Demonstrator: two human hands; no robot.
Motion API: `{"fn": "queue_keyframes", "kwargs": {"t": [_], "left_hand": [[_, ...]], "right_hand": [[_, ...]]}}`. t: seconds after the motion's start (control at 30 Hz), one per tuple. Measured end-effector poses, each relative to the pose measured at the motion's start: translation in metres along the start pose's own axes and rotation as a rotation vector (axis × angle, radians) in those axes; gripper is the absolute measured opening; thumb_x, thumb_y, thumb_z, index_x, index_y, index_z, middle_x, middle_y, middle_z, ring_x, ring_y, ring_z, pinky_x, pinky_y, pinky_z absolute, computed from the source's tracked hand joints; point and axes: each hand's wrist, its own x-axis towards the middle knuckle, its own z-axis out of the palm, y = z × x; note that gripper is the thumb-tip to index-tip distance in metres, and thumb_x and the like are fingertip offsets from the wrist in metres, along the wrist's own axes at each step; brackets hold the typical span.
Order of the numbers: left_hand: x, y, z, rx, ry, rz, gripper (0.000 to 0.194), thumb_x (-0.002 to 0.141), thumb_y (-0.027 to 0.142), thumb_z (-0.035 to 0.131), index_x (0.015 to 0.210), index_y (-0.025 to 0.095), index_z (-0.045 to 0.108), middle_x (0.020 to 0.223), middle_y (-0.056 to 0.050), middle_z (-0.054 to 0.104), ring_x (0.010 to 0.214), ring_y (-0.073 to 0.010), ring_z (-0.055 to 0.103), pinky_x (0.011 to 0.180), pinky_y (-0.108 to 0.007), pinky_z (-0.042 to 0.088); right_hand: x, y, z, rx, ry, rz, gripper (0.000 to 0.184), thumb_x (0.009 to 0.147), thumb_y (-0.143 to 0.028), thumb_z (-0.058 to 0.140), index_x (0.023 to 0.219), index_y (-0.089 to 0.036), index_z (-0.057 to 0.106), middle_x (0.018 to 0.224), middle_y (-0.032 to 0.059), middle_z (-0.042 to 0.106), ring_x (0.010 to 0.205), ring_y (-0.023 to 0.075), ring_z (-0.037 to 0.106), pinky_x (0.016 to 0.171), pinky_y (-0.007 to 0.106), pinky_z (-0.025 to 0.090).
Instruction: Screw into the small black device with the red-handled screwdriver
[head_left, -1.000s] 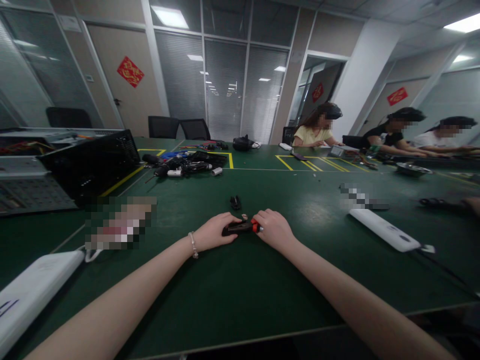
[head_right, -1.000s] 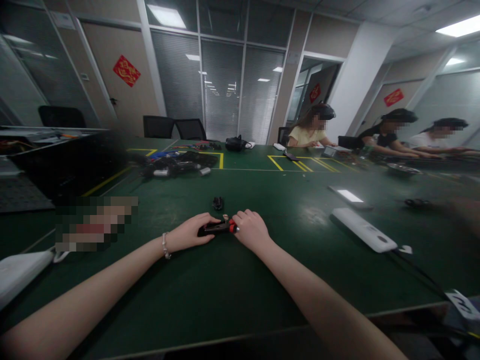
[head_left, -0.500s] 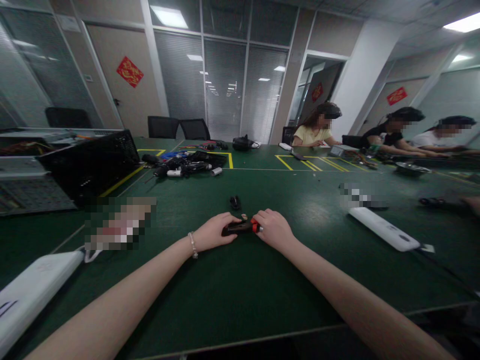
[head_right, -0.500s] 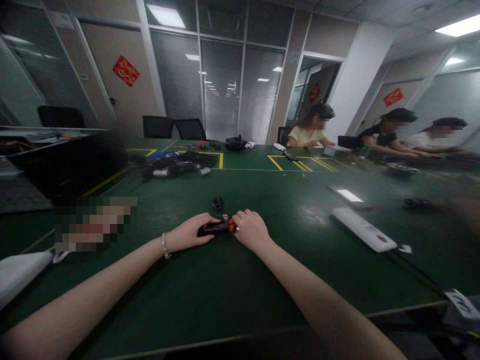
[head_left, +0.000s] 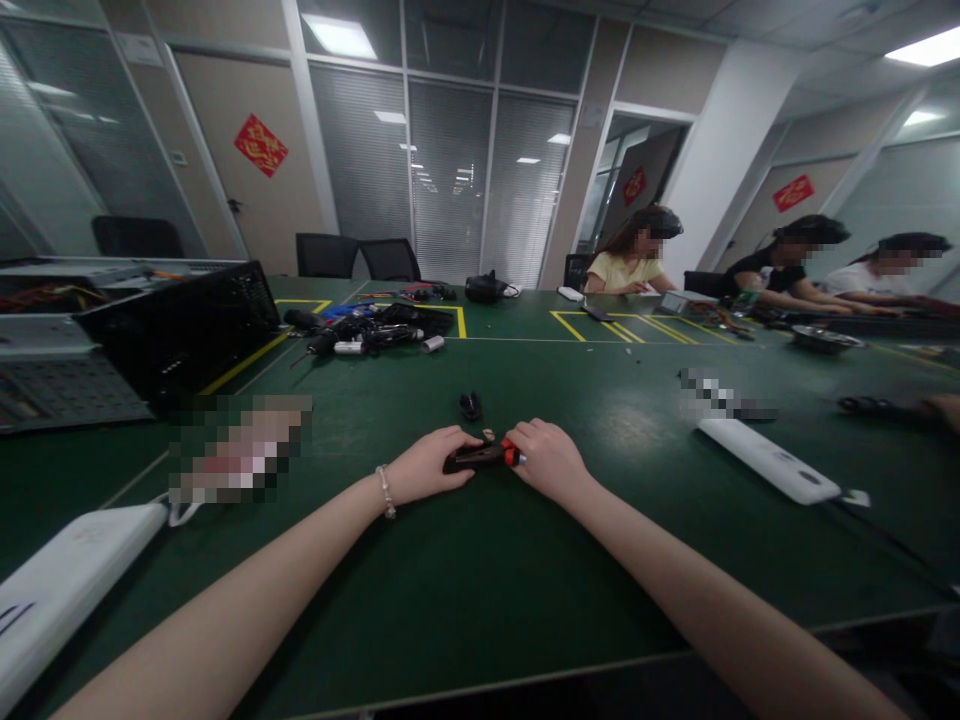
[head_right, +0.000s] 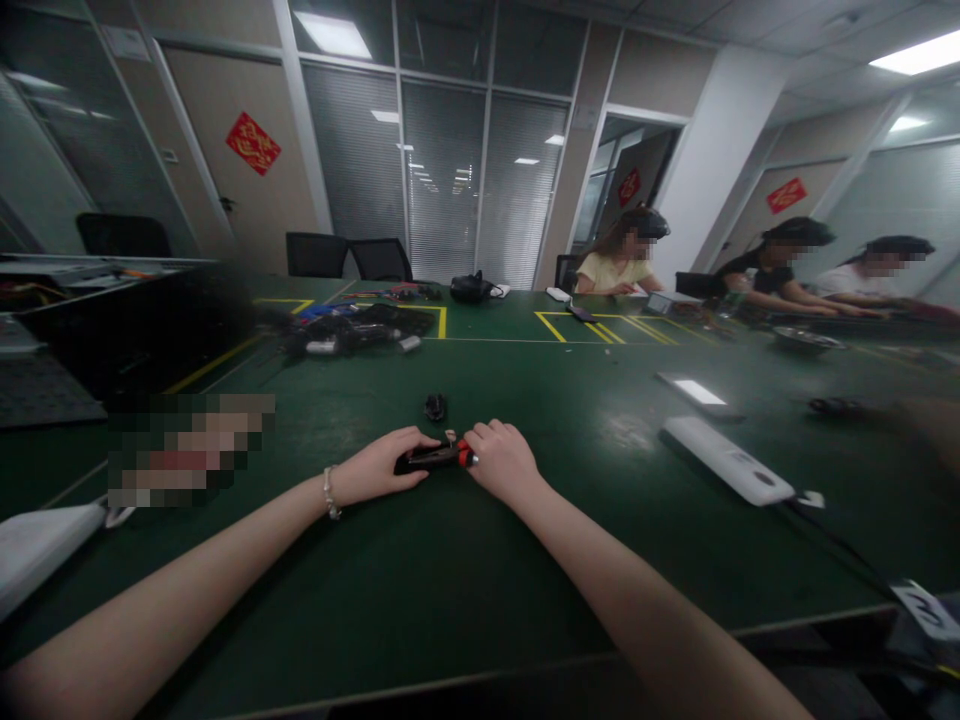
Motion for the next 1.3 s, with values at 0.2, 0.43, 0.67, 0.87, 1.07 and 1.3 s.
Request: {"fn": "queue_keyframes", "kwargs": {"t": [0.2,0.43,0.67,0.87,1.07,1.3], "left_hand": [[-0.0006,0.0019,-0.0009,0.006,0.002,-0.005,0.036,0.076,0.026,0.058,0.111,0.022,0.050,0.098,-0.004,0.053,0.085,-0.0180,0.052,0.076,-0.031,0.043],[0.0003,0.0012,0.0000,0.011,0.002,0.008,0.037,0.075,0.026,0.058,0.111,0.022,0.050,0.099,-0.004,0.053,0.086,-0.0184,0.052,0.077,-0.032,0.043],[0.0002,-0.0008,0.0017,0.022,0.009,0.012,0.038,0.076,0.026,0.058,0.112,0.022,0.049,0.098,-0.004,0.054,0.084,-0.0182,0.053,0.076,-0.031,0.043],[0.0001,-0.0004,0.0006,0.020,0.009,0.009,0.037,0.075,0.026,0.058,0.112,0.023,0.049,0.099,-0.004,0.054,0.087,-0.0185,0.052,0.078,-0.032,0.042],[-0.0003,-0.0002,0.0007,0.005,0.007,0.003,0.038,0.075,0.026,0.058,0.112,0.023,0.050,0.099,-0.004,0.054,0.087,-0.0185,0.052,0.077,-0.031,0.042],[-0.0004,0.0027,-0.0015,0.013,0.005,0.008,0.037,0.076,0.026,0.058,0.112,0.022,0.049,0.099,-0.004,0.053,0.086,-0.0188,0.052,0.077,-0.032,0.042]], "right_hand": [[-0.0003,0.0000,-0.0021,0.005,0.004,0.004,0.019,0.071,-0.022,0.053,0.087,-0.016,0.061,0.086,0.0058,0.061,0.076,0.0164,0.050,0.067,0.026,0.036],[0.0002,-0.0004,-0.0014,-0.002,-0.013,0.010,0.019,0.072,-0.023,0.052,0.088,-0.016,0.061,0.086,0.0064,0.061,0.077,0.0165,0.050,0.067,0.026,0.036],[0.0006,-0.0023,-0.0053,-0.015,-0.034,0.013,0.019,0.073,-0.024,0.052,0.088,-0.016,0.061,0.087,0.0073,0.061,0.078,0.0173,0.051,0.067,0.027,0.036],[0.0010,-0.0018,-0.0028,-0.013,-0.027,0.018,0.019,0.073,-0.023,0.053,0.089,-0.016,0.061,0.088,0.0070,0.061,0.078,0.0170,0.051,0.068,0.026,0.037],[0.0007,-0.0014,-0.0032,-0.015,-0.029,0.014,0.019,0.072,-0.024,0.053,0.089,-0.016,0.060,0.087,0.0065,0.061,0.078,0.0167,0.051,0.068,0.026,0.037],[0.0007,-0.0020,-0.0044,-0.023,-0.033,0.015,0.019,0.072,-0.024,0.053,0.088,-0.016,0.060,0.087,0.0064,0.061,0.078,0.0172,0.051,0.068,0.027,0.037]]}}
